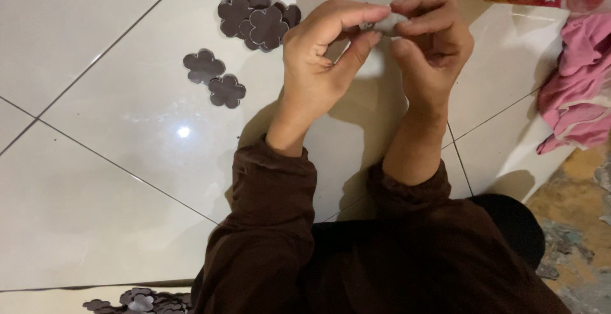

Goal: The person sits on a tiled floor and wipes dark, flower-shaped decorative tiles with a small cloth. They handle the tiles one at a time, rubbing the surface and edges, then placing them back on the floor in a scattered arrangement.

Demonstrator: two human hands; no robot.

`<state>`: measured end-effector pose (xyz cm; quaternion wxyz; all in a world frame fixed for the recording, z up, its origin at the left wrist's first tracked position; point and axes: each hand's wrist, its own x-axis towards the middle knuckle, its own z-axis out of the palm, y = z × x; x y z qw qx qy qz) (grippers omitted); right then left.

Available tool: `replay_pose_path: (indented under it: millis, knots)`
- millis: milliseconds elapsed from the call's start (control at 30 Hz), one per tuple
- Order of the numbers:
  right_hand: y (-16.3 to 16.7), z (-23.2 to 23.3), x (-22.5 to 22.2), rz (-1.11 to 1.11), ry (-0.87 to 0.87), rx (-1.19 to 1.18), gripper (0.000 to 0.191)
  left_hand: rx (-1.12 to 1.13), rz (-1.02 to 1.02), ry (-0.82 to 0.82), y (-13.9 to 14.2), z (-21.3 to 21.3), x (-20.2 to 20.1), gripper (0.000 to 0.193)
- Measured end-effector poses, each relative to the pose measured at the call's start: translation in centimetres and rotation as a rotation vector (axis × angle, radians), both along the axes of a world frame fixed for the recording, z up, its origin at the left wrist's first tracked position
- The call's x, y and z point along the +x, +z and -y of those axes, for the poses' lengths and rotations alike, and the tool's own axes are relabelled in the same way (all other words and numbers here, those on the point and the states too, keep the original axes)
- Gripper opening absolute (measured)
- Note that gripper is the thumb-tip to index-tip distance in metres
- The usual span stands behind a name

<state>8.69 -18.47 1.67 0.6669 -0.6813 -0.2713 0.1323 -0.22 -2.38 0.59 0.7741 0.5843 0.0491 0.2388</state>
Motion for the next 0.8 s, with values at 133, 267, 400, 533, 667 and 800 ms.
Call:
replay_pose_path:
  millis: [133,267,400,533,667,800]
  knots:
    - [0.5,-0.2,0.2,-0.099,-0.052,-0.037,0.02,0.174,-0.054,0.039,0.1,-0.2,-0.1,0.032]
    - [-0.2,0.3,0.7,0.044,-0.08,-0.166,0.02,0.705,-0.165,0.259,-0.3,-1.0,0.2,0.026]
    - [-0.5,0.6,0.5,0.369,-0.088,-0.486,0.022,0.876,-0.325,0.278,-0.6,-1.4,-0.1,0.014]
    - [0.2,0.5,0.3,0.421,-0.018,-0.598,0.027,0.898,-0.383,0.245,-0.8,-1.1,-0.3,0.014]
    - [0.4,-0.5,0.3,0.467,-0.019,-0.597,0.023,0.9,-0.371,0.255,-0.9,-1.1,-0.3,0.013]
    - [0.4,-1.2,-0.2,0.451,-0.128,-0.616,0.027,0.896,-0.375,0.257,-0.7,-1.0,-0.1,0.013]
